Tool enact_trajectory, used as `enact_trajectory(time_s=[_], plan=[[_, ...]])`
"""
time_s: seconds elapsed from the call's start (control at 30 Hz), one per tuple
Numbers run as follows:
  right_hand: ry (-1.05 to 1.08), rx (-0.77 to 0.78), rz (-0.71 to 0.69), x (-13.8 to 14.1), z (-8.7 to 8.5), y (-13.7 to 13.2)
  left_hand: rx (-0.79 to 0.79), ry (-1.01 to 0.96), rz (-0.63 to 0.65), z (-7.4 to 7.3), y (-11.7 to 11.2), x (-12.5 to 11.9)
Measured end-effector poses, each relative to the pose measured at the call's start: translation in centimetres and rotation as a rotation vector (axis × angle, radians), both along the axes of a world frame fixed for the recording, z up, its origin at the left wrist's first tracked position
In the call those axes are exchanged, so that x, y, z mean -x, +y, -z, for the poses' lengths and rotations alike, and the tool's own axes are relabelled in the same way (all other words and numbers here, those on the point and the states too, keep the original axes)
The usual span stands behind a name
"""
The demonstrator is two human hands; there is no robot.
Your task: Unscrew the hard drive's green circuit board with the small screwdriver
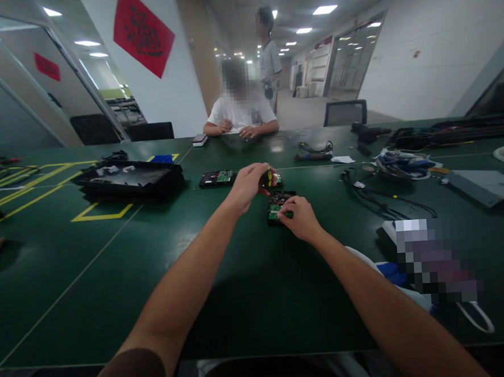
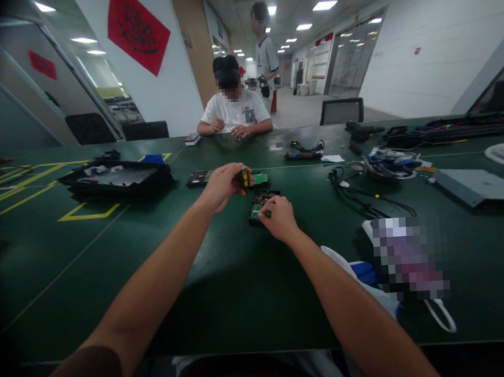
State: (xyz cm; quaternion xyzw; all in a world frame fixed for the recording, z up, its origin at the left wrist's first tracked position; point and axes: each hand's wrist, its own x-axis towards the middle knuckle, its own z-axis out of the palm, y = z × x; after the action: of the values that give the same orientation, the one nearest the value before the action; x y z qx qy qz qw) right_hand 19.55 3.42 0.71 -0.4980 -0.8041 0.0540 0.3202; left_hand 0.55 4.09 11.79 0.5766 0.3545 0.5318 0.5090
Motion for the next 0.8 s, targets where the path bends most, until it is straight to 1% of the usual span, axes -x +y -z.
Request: enact_trajectory(time_s=[0.17, 0.3, 0.4, 0.5, 0.53, 0.6, 0.67, 0.73, 0.8], plan=[[0.027, -0.022, 0.012, -0.3, -0.6, -0.2, -0.009, -0.009, 0.007, 0.0, -0.2, 0.0], [0.106, -0.046, 0.125, -1.6, -0.9, -0.1, 0.006, -0.028, 0.018, 0.1, -0.2, -0.4], [0.163, 0.004, 0.200, -2.9, -0.6, 0.0, 0.025, -0.051, 0.028, 0.3, -0.2, -0.8], [0.211, 0.039, 0.234, -3.8, -0.7, -0.1, 0.021, -0.077, 0.031, 0.6, -0.2, -1.1], [0.234, 0.022, 0.223, -3.9, -0.9, -0.3, 0.012, -0.085, 0.035, 0.7, -0.2, -1.2], [0.285, -0.043, 0.150, -3.6, -1.6, -0.8, -0.017, -0.095, 0.049, 0.8, -0.4, -1.5], [0.289, -0.080, 0.031, -2.9, -2.3, -1.6, -0.048, -0.096, 0.068, 1.0, -0.6, -1.9], [0.290, -0.083, -0.074, -2.1, -2.8, -2.4, -0.063, -0.093, 0.094, 1.2, -0.9, -2.4], [0.293, -0.104, -0.100, -1.4, -3.0, -2.9, -0.069, -0.093, 0.120, 1.4, -1.3, -2.9]])
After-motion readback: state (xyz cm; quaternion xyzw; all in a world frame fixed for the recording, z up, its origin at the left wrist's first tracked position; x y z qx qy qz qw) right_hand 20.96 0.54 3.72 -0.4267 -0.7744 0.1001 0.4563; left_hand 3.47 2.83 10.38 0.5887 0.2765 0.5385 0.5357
